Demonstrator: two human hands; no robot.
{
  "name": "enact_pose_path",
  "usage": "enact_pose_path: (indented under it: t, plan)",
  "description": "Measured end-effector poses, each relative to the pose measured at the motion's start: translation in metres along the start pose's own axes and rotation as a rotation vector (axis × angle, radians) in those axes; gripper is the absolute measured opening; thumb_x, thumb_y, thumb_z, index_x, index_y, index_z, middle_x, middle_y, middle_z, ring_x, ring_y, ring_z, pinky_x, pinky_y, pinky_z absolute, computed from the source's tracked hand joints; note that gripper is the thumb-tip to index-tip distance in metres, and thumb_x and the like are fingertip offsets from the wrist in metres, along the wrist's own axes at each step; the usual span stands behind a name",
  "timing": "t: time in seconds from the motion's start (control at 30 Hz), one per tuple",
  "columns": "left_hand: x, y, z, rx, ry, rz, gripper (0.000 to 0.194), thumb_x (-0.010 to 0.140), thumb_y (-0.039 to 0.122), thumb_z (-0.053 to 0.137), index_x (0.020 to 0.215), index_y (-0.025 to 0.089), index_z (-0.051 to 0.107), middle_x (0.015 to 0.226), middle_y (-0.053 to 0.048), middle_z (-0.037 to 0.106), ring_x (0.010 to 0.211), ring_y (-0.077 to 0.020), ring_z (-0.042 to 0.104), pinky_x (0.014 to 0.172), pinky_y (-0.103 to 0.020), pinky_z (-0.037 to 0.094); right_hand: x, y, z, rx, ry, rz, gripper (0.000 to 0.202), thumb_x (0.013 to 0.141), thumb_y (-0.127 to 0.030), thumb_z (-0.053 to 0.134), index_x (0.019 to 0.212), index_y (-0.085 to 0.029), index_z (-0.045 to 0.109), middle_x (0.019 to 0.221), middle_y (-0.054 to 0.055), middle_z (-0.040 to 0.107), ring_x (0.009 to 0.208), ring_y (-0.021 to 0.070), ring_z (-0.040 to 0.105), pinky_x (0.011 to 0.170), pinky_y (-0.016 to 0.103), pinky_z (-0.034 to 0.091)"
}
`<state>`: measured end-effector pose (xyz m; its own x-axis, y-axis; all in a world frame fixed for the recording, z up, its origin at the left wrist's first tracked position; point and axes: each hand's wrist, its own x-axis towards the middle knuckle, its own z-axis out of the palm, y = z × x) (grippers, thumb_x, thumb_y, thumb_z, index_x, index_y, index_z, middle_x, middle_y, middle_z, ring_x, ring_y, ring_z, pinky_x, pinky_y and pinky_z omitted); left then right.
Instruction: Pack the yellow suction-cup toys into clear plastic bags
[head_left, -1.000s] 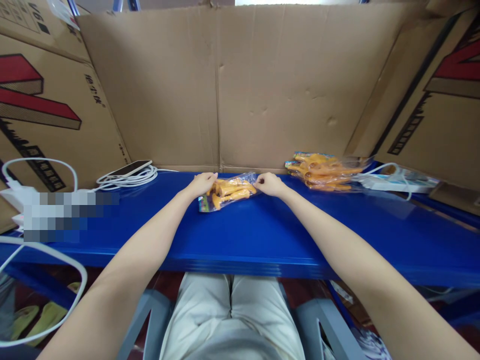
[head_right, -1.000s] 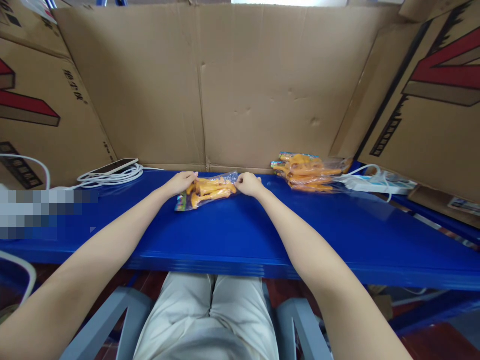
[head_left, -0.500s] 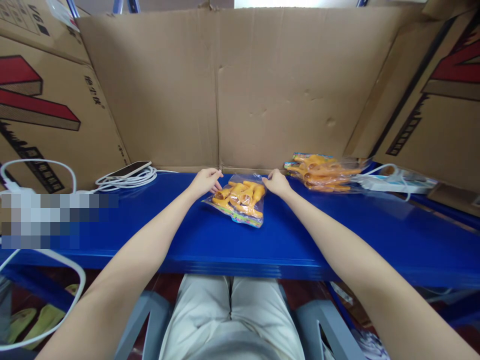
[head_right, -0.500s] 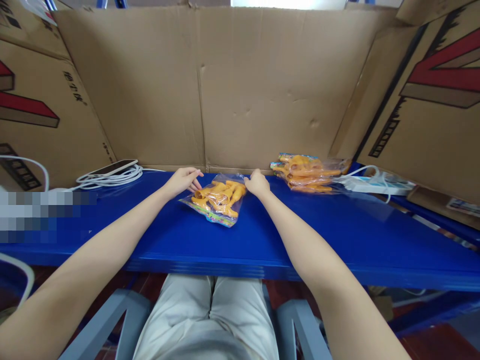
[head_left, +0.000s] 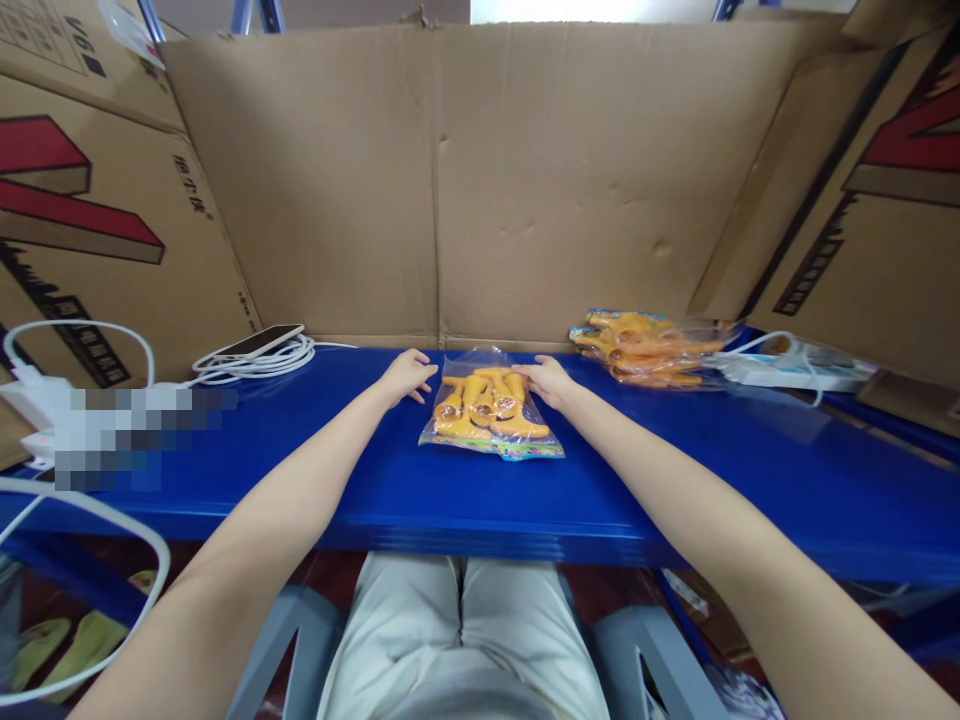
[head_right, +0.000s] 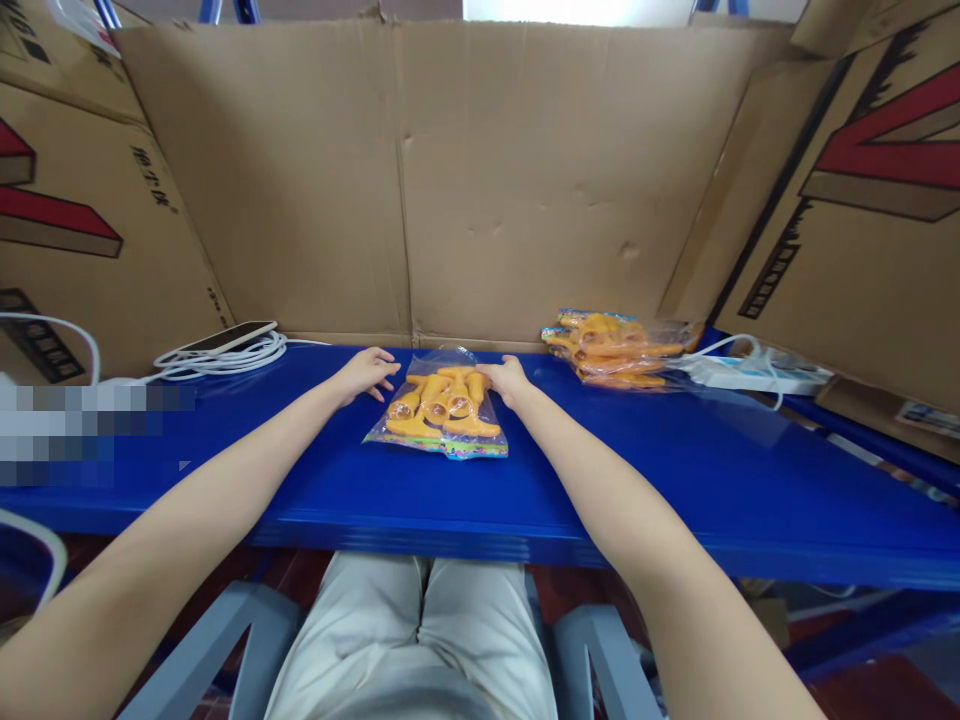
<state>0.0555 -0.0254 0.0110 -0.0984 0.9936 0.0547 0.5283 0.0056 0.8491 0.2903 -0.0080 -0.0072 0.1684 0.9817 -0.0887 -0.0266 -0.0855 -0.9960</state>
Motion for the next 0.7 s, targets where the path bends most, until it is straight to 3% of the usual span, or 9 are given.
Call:
enact_pose_path:
  t: [0.17,0.3,0.47,0.6,0.7]
  plan:
    - [0.014,-0.017,-0.004,0.239,0.12,0.128,0.021,0.081,0.037,0.063,0.079,0.016,0.065,0.097,-0.01,0.072,0.094,-0.0226,0.066,0.078,-0.029,0.05,-0.004,-0.002,0.002,0.141,-0.036,0.036,0.074,0.08,0.001,0.064,0.144,-0.001,0.026,0.082,0.007,0.066,0.063,0.012,0.066,0.056,0.017,0.054]
    - [0.02,-0.024,-0.002,0.245,0.135,0.135,0.028,0.073,0.048,0.068,0.074,0.019,0.069,0.091,-0.007,0.074,0.093,-0.0243,0.065,0.077,-0.028,0.048,-0.007,-0.003,0.005,0.173,-0.093,0.06,0.069,0.08,0.004,0.061,0.142,0.002,0.03,0.075,0.006,0.067,0.056,0.0104,0.063,0.053,0.016,0.053]
    - [0.026,-0.029,0.001,0.223,0.098,0.144,0.026,0.068,0.045,0.071,0.066,0.02,0.068,0.079,-0.006,0.073,0.085,-0.0225,0.065,0.072,-0.027,0.046,-0.014,-0.003,0.007,0.166,-0.19,0.075,0.06,0.082,0.004,0.061,0.137,-0.004,0.038,0.07,0.003,0.067,0.058,0.0098,0.064,0.058,0.016,0.054]
    - [0.026,-0.029,-0.001,0.161,0.101,0.159,0.014,0.065,0.028,0.07,0.057,0.018,0.064,0.068,-0.003,0.069,0.073,-0.0181,0.062,0.068,-0.025,0.044,-0.014,-0.005,0.007,0.133,-0.237,0.068,0.032,0.082,0.005,0.059,0.112,-0.007,0.054,0.066,0.002,0.066,0.055,0.0093,0.063,0.057,0.016,0.052]
    - [0.024,-0.026,-0.004,0.082,0.137,0.139,0.013,0.065,0.025,0.07,0.056,0.018,0.063,0.064,-0.001,0.067,0.069,-0.0165,0.059,0.064,-0.024,0.042,-0.012,-0.007,0.007,0.109,-0.215,0.071,0.017,0.085,0.005,0.053,0.09,-0.011,0.056,0.058,0.0,0.061,0.05,0.0087,0.059,0.055,0.018,0.051]
